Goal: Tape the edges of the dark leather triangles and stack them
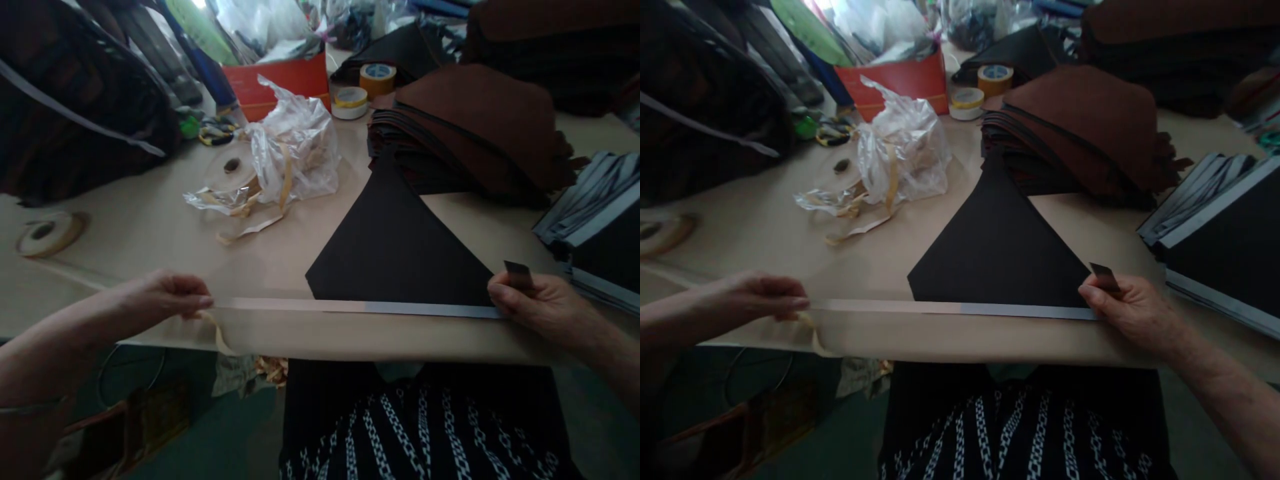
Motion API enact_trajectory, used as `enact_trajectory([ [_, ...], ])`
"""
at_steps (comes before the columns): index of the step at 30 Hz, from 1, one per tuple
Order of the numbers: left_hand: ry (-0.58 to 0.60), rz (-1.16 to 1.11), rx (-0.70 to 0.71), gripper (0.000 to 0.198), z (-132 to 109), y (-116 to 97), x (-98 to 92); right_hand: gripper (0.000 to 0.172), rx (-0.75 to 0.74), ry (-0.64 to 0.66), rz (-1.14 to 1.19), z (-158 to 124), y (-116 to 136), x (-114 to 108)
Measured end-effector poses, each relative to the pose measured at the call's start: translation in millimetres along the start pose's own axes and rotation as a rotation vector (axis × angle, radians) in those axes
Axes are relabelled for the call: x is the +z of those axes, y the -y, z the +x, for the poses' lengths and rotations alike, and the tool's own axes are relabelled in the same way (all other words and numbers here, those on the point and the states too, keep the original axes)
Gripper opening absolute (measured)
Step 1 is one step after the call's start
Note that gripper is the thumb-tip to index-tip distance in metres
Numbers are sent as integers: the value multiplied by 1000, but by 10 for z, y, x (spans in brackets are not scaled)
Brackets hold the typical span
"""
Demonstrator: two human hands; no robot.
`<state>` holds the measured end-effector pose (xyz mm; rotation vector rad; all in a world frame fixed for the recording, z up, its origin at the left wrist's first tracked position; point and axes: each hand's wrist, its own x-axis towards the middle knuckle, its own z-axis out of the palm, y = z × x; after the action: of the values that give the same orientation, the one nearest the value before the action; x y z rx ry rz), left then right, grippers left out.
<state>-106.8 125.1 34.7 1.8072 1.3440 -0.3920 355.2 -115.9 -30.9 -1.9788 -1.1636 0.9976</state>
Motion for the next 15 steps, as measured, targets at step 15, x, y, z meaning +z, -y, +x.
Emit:
enact_trajectory([
  [15, -150, 182, -289, 28, 48, 1004, -569, 50, 95, -99, -11, 14, -172, -27],
])
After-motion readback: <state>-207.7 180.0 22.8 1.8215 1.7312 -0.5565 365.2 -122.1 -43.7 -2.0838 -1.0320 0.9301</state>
